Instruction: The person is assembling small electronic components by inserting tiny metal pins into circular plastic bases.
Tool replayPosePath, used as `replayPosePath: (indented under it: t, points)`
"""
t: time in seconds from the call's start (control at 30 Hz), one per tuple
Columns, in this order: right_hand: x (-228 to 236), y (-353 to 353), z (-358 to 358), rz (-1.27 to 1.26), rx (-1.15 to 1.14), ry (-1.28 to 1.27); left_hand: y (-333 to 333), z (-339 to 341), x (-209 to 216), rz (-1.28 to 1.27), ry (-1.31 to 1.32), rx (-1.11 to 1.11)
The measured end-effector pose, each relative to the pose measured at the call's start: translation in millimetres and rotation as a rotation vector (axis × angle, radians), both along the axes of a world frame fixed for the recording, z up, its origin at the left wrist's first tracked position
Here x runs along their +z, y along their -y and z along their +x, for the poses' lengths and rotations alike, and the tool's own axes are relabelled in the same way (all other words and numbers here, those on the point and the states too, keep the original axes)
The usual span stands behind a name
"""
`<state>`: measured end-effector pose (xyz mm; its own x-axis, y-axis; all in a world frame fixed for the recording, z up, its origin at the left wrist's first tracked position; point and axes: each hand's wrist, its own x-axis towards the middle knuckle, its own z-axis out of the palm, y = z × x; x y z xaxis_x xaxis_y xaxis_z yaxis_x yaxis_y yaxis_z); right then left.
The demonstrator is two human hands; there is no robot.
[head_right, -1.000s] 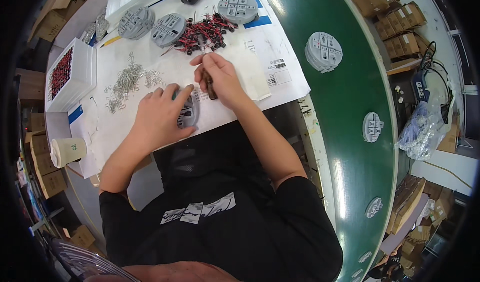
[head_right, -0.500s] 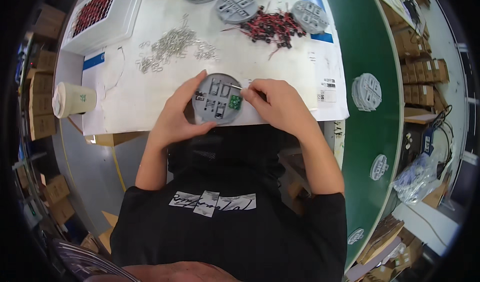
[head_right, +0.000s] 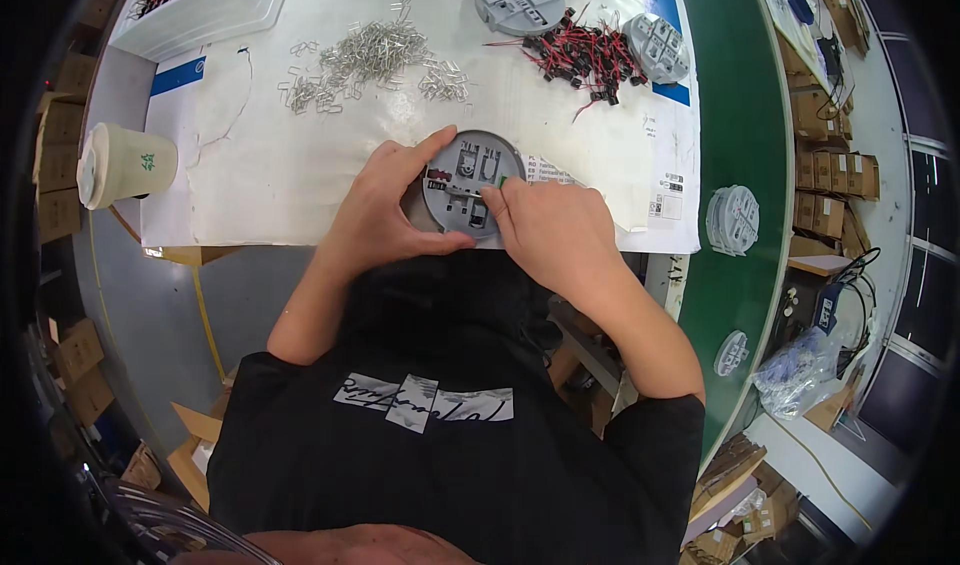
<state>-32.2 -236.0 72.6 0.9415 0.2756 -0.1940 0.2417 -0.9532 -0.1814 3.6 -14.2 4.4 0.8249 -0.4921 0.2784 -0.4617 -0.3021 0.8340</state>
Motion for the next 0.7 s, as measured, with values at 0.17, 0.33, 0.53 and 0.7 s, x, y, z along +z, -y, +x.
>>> replayPosePath:
  t: [0.17, 0.33, 0.53, 0.7]
  points:
    - [-4.4, -3.9, -0.8, -0.007, 0.012, 0.055, 0.1, -0.1, 1.7, -0.003, -0.009, 0.013]
    - [-8.7, -2.1, -1.5, -0.005, 0.003, 0.05, -0.2, 0.4, 1.7, -0.009, -0.027, 0.004]
    - [-8.9, -0.4, -3.1, 0.027, -0.011, 0.052, -0.9, 0.7, -0.3, -0.007, 0.016, -0.016]
    - [-9.8, -2.7, -2.1, 0.051, -0.005, 0.067, -0.8, 1.3, -1.2, -0.025, 0.029, -0.014]
